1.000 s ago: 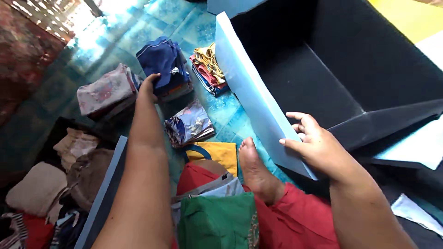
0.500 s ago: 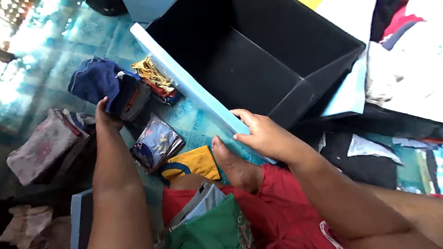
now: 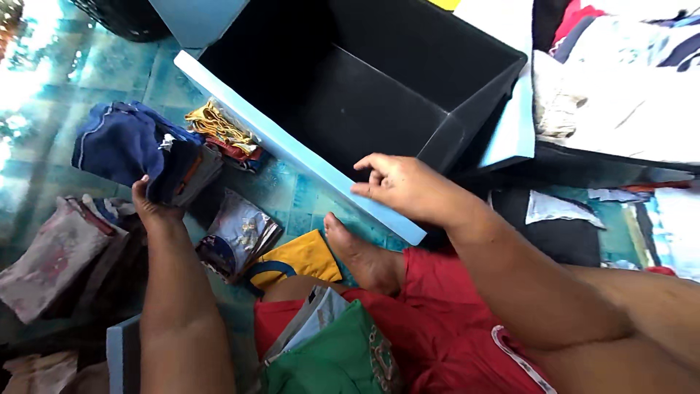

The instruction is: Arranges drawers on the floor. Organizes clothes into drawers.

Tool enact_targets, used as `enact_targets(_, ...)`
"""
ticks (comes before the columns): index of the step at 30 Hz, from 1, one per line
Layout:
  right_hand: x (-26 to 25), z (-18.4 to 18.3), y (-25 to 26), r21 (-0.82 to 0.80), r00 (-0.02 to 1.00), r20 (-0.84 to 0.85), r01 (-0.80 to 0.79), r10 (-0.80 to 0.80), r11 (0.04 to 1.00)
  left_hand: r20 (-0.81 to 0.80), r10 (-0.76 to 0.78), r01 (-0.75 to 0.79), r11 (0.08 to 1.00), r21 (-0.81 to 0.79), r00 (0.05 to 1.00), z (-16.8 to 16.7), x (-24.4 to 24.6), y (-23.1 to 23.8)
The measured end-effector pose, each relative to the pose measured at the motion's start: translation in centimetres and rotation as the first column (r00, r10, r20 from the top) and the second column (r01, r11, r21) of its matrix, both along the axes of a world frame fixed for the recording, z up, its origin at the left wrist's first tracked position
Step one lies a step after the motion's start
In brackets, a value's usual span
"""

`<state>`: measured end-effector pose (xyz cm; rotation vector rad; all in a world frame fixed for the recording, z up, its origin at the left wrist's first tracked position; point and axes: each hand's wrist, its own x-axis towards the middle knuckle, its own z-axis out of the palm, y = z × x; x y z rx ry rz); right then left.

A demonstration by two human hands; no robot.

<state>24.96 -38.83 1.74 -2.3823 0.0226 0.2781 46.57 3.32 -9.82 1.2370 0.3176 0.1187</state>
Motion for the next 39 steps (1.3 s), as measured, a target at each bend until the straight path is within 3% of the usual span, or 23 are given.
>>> enact_targets(2, 0.0, 1.0, -2.8, -0.07, 0.989, 0.057, -0.13, 0.134, 0.989, -0.003, 0.01, -0.01, 0.999, 0.048, 1.0, 1.9, -0.9, 0.3)
enact_targets(4, 0.1, 2.6, -6.3, -0.15, 0.958, -0.071, -0.287, 0.279, 0.946, 0.022, -0.006, 0.005, 0.997, 0.075, 1.0, 3.9, -1.9, 1.0)
enact_targets(6, 0.6, 3.0, -9.3, -0.317, 0.933, -0.22, -0.345, 0.285, 0.884, 0.069, -0.053, 0.048, 0.996, 0.079, 0.996, 6.0, -3.4, 1.9)
enact_targets(8, 0.8, 1.0, -11.3, -0.492, 0.924, -0.241, -0.38, 0.298, 0.783, 0.107, -0.092, 0.082, 0.993, 0.089, 0.99, 8.5, -5.2, 2.4)
enact_targets(10, 0.1, -2.0, -13.2, -0.615, 0.87, 0.008, -0.384, 0.493, 0.688, 0.116, -0.032, 0.023, 0.997, 0.076, 0.993, 11.4, -7.5, 1.8)
enact_targets(13, 0.2, -3.6, -15.0, -0.67, 0.608, 0.379, -0.34, 0.697, 0.661, 0.046, 0.146, -0.148, 0.988, 0.039, 0.988, 16.2, -11.7, -0.8)
enact_targets(15, 0.5, -2.4, -14.0, -0.67, 0.546, 0.456, -0.309, 0.703, 0.675, 0.103, 0.091, -0.09, 0.996, -0.015, 0.991, 16.2, -13.8, 1.1)
enact_targets(18, 0.0, 0.8, -10.5, -0.658, 0.508, 0.528, -0.261, 0.68, 0.706, 0.091, 0.093, -0.101, 0.991, 0.09, 0.991, 16.1, -16.7, 2.8)
enact_targets(19, -1.1, 2.4, -8.7, -0.668, 0.55, 0.493, -0.256, 0.674, 0.698, 0.081, 0.095, -0.104, 0.988, 0.114, 0.992, 16.2, -17.6, 3.0)
enact_targets(21, -4.1, 7.3, -4.1, -0.718, 0.775, 0.216, -0.286, 0.594, 0.634, 0.077, 0.069, -0.076, 0.993, 0.092, 0.995, 16.0, -18.9, 4.0)
enact_targets(22, -4.4, 7.7, -3.3, -0.716, 0.787, 0.204, -0.286, 0.583, 0.637, 0.08, 0.043, -0.049, 0.995, 0.081, 0.996, 15.6, -19.3, 4.5)
enact_targets(24, -3.1, 5.2, -4.2, -0.664, 0.664, 0.408, -0.256, 0.627, 0.703, 0.108, 0.028, -0.032, 0.999, 0.035, 0.994, 15.0, -19.7, 5.2)
enact_targets(26, -3.0, 4.4, -3.3, -0.597, 0.681, 0.475, -0.216, 0.558, 0.772, 0.123, 0.018, -0.013, 0.999, -0.044, 0.992, 14.2, -19.7, 5.6)
enact_targets(28, -5.7, 6.7, 0.6, -0.47, 0.85, 0.364, -0.186, 0.381, 0.863, 0.12, -0.001, 0.013, 0.995, -0.103, 0.993, 13.7, -19.9, 5.5)
enact_targets(29, -8.0, 9.5, 3.8, -0.376, 0.959, 0.175, -0.144, 0.223, 0.915, 0.101, 0.001, 0.013, 0.991, -0.13, 0.995, 13.4, -19.8, 5.7)
enact_targets(31, -9.6, 10.6, 6.3, -0.242, 0.997, 0.06, -0.028, 0.043, 0.97, 0.073, -0.002, 0.013, 0.989, -0.148, 0.997, 13.3, -19.4, 5.7)
enact_targets(34, -5.3, 5.8, 3.6, -0.45, 0.994, 0.027, -0.084, 0.107, 0.889, 0.068, -0.051, 0.058, 0.991, -0.12, 0.996, 13.6, -18.6, 4.8)
enact_targets(36, -2.9, 3.0, 2.1, -0.483, 0.977, -0.155, -0.202, 0.144, 0.852, 0.087, -0.055, 0.063, 0.994, -0.088, 0.995, 14.3, -18.2, 3.2)
enact_targets(37, -2.6, -1.0, 1.2, -0.464, 0.986, 0.047, -0.119, 0.159, 0.878, 0.11, -0.067, 0.075, 0.995, -0.07, 0.992, 14.9, -17.9, 2.1)
enact_targets(39, -2.7, -4.5, 1.1, -0.393, 0.974, 0.152, -0.098, 0.17, 0.914, 0.174, -0.126, 0.149, 0.982, -0.12, 0.977, 16.2, -17.3, -0.6)
